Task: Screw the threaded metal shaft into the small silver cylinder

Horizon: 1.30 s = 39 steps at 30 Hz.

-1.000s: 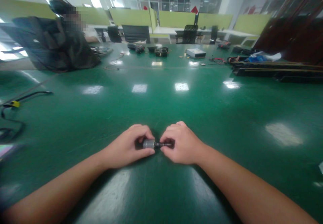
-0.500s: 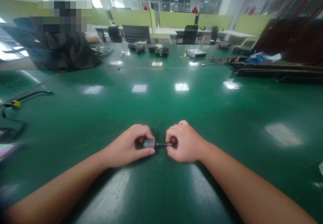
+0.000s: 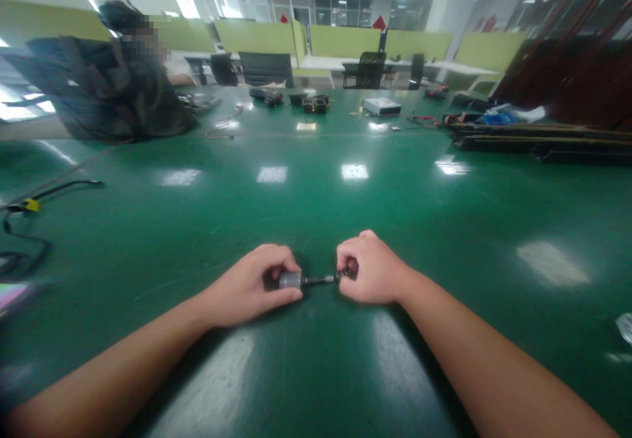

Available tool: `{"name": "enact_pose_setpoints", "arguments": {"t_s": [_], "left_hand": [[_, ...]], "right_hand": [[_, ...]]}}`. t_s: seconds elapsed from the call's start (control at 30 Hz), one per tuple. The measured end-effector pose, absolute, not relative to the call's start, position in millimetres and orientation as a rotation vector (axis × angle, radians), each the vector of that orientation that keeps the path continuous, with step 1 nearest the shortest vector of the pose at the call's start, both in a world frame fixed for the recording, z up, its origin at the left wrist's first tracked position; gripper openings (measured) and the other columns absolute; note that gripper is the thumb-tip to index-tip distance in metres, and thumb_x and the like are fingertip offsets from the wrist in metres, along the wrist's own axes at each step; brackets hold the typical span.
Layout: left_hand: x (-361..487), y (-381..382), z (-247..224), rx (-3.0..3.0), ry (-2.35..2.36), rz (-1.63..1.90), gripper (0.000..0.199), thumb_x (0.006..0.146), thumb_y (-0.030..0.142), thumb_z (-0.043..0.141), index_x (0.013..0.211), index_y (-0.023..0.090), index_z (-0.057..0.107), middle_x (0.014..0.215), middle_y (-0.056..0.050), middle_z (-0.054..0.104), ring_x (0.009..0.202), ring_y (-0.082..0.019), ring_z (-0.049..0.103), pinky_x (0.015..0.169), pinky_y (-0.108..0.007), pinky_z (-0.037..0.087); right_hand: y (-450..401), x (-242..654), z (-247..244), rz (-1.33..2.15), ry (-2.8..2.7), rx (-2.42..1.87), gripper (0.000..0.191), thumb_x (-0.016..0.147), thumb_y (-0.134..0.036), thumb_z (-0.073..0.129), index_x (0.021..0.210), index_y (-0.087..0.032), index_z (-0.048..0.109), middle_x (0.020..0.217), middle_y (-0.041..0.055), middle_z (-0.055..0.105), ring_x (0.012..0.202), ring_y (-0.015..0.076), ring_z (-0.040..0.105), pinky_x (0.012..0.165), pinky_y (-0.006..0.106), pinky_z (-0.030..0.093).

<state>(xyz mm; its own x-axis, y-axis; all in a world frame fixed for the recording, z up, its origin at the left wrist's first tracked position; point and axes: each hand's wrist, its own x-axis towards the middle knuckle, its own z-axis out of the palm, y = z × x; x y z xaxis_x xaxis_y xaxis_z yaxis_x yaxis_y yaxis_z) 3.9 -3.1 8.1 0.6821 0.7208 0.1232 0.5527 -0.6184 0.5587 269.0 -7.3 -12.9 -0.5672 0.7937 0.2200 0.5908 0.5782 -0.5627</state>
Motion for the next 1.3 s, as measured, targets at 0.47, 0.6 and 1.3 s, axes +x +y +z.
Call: {"name": "enact_pose_setpoints", "arguments": {"t_s": [0.47,0.6,1.3], "left_hand": [[5.3,-4.1,7.4,2.391,0.992,0.51,0.022,0.075,0.032,0.079,0.089,0.019,0.067,0.079,0.001,0.064,0.071,-0.015,0.058,0.071,-0.028,0.041],[4.7,-4.6,7.0,2.392,1.002,0.509,0.026,0.075,0.034,0.081,0.092,0.02,0.067,0.08,0.002,0.064,0.071,-0.015,0.057,0.07,-0.028,0.041],[5.0,-5.3,6.3,2.379,1.009,0.489,0.02,0.079,0.033,0.077,0.09,0.019,0.067,0.079,0.002,0.062,0.072,-0.016,0.055,0.072,-0.029,0.039]], "right_hand": [[-19.4,242.1,-14.6,0.669,-2.318,-0.909,0.014,0.078,-0.022,0.075,0.091,-0.021,0.071,0.089,0.0021,0.075,0.087,0.0196,0.067,0.085,0.036,0.042],[-21.0,240.3,-16.0,0.688,-2.284,-0.964,0.021,0.077,-0.015,0.074,0.097,-0.021,0.071,0.089,0.0016,0.074,0.083,0.0178,0.066,0.084,0.035,0.044],[-19.7,240.5,-17.9,0.644,-2.319,-0.946,0.013,0.082,-0.021,0.076,0.095,-0.021,0.074,0.089,-0.0002,0.074,0.085,0.0169,0.067,0.086,0.034,0.042]]}}
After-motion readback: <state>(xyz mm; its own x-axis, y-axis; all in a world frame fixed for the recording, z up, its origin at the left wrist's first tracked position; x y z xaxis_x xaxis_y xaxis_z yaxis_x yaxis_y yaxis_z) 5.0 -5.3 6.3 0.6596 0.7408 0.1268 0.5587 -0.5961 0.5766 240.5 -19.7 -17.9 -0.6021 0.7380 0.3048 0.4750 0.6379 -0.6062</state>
